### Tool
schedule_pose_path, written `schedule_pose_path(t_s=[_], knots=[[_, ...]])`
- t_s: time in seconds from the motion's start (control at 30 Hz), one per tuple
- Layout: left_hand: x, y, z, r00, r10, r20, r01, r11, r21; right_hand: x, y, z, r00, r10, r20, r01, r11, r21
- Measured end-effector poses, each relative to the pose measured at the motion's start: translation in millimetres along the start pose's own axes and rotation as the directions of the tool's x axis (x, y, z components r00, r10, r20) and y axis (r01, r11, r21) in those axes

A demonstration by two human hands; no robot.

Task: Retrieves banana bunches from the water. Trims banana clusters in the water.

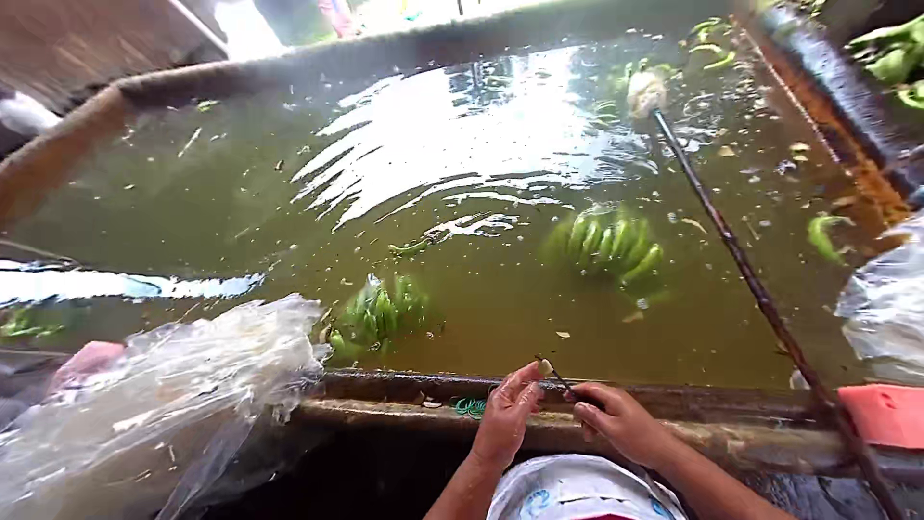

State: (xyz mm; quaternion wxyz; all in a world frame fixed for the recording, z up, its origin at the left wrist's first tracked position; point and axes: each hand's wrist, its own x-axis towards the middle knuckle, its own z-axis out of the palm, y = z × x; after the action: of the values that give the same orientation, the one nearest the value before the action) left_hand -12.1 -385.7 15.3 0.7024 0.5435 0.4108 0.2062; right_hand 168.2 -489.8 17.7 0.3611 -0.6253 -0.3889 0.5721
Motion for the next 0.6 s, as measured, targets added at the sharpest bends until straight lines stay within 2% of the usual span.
schedule_pose_path(t_s=[0.13,0.23,0.3,0.4,0.43,0.5,0.6], knots=[[27.4,-1.3,-6.4,0.998,0.059,0.027,-0.058,0.997,-0.058,7.9,-2.8,13.3,0.997,0.065,-0.043,-0.062,0.996,0.069],[51.0,-2.4,-23.8,0.989,0.111,0.093,-0.111,0.994,-0.007,25.1,-0.4,25.1,0.977,0.091,-0.193,-0.072,0.992,0.100],[64.0,-3.4,-30.9,0.990,0.084,0.117,-0.087,0.996,0.014,41.6,5.7,30.1,0.931,0.134,-0.340,-0.086,0.985,0.152],[85.2,-13.9,-44.1,0.991,0.000,0.136,-0.003,1.000,0.022,64.3,11.9,18.3,0.823,0.250,-0.510,-0.115,0.953,0.282],[94.4,-20.2,-51.2,0.991,-0.028,0.130,0.020,0.998,0.068,70.8,13.6,8.0,0.790,0.292,-0.539,-0.134,0.940,0.313],[116.6,-36.5,-69.9,0.991,-0.095,0.096,0.066,0.960,0.274,82.3,20.1,-19.8,0.719,0.367,-0.590,-0.202,0.923,0.327],[150.9,-47.6,-99.3,0.957,-0.283,0.062,0.204,0.810,0.550,97.1,36.2,-78.6,0.638,0.485,-0.598,-0.369,0.874,0.315]])
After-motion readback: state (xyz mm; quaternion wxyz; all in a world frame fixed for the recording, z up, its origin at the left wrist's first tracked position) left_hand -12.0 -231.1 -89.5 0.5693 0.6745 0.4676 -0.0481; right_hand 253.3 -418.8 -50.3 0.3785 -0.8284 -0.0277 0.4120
